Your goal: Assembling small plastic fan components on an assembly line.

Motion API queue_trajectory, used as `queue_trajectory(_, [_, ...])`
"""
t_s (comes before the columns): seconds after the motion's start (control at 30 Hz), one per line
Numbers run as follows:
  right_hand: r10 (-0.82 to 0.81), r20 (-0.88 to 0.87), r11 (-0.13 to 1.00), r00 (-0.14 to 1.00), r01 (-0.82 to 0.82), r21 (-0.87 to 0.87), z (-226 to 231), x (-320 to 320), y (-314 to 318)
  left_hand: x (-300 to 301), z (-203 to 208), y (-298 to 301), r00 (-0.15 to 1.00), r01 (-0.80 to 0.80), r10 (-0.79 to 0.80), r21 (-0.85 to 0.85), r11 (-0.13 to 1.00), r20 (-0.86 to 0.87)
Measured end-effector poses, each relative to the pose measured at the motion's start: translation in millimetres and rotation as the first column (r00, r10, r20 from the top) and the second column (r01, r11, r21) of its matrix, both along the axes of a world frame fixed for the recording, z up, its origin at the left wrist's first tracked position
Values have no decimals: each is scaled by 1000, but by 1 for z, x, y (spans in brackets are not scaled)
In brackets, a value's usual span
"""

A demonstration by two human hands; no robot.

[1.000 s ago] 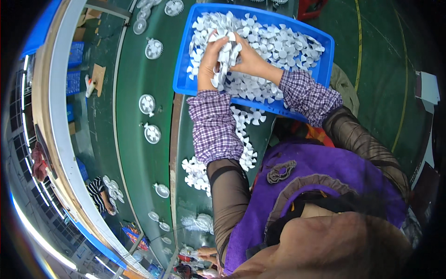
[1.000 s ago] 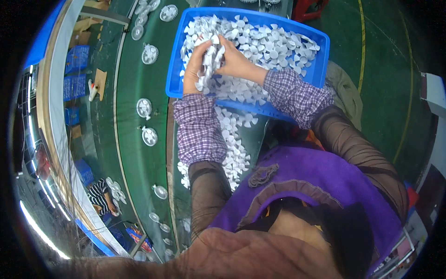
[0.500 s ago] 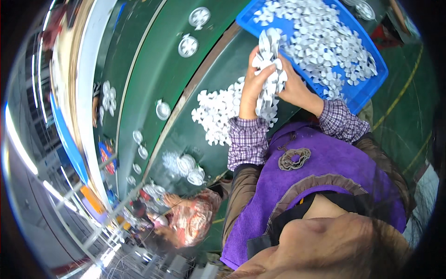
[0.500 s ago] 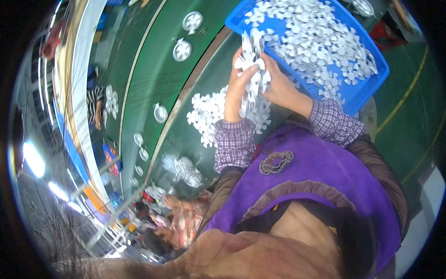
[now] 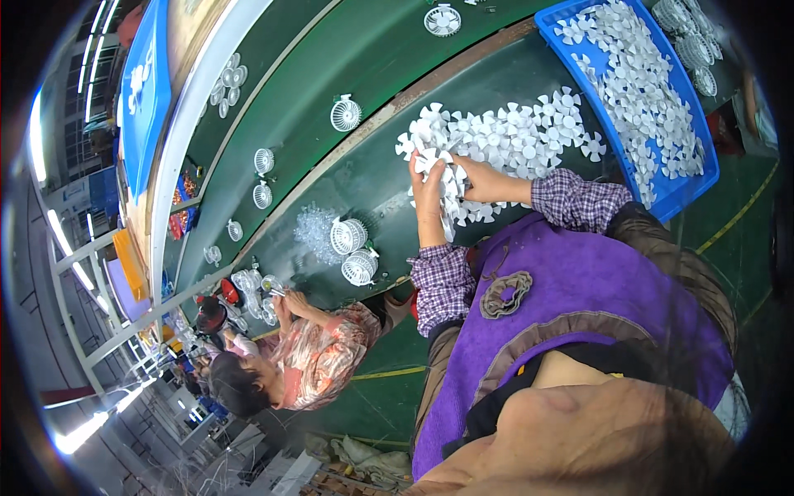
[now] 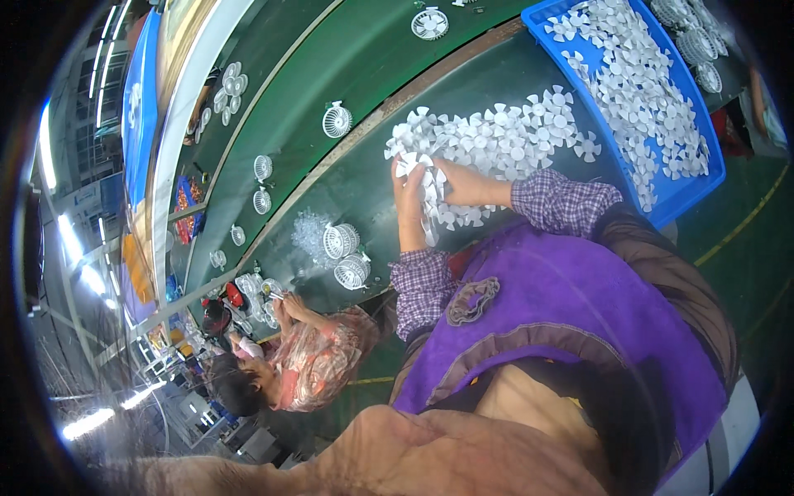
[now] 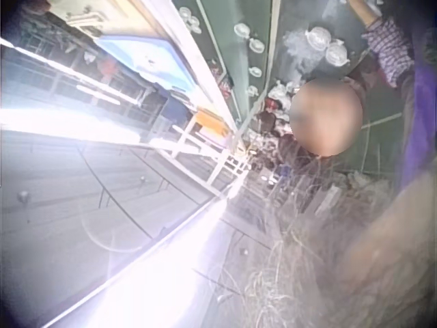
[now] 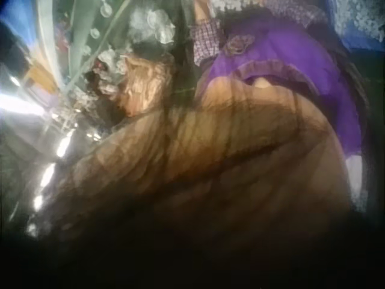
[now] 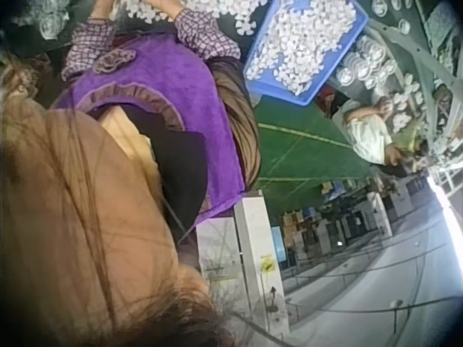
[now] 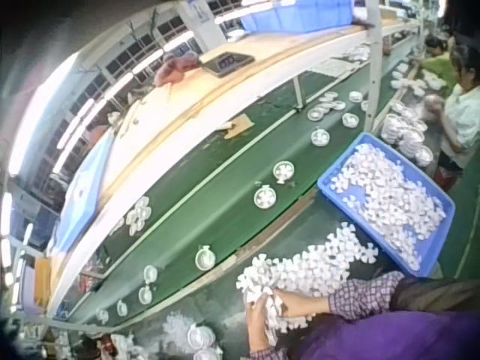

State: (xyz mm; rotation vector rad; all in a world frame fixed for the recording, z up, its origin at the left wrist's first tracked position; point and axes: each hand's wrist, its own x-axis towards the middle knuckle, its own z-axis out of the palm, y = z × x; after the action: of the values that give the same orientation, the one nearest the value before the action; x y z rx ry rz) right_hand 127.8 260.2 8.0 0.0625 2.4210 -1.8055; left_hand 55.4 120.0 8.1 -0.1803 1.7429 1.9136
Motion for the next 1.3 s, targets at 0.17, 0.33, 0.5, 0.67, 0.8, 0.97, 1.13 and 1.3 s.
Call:
queue_trajectory(0.17, [110,204,980,973,-72,-185,-15,-10,-5,-38,-34,-52,961,77,-142,-262,962,-238])
queue_trajectory(0.33, [-79,143,997,987,77,17,-24,-12,18,-56,-38,-88,836,80,-380,-597,798,-396])
queue_trajectory(0.5, [-87,-131,882,988,138,451,-10,-102,25,-89,-27,-102,789,219,-493,-583,783,-367])
queue_trajectory(0.67, [113,-106,636,988,10,772,-29,-204,-19,-192,-77,-94,946,-142,-7,-435,889,-324])
queue_trajectory(0.8, [135,-10,394,991,-44,918,-45,-213,-48,-270,-96,-64,893,-267,-44,-607,748,-447])
queue_trajectory(0.97, [197,69,426,978,-148,892,-49,-207,-58,-307,-110,-37,907,-151,-224,-772,617,-356])
queue_trajectory(1.13, [255,-48,444,966,-73,893,-54,-205,-60,-281,-98,-40,989,-85,16,-474,876,-149])
queue_trajectory(1.3, [315,-40,406,948,-97,909,-53,-203,-58,-181,-49,-91,956,-243,194,229,942,219])
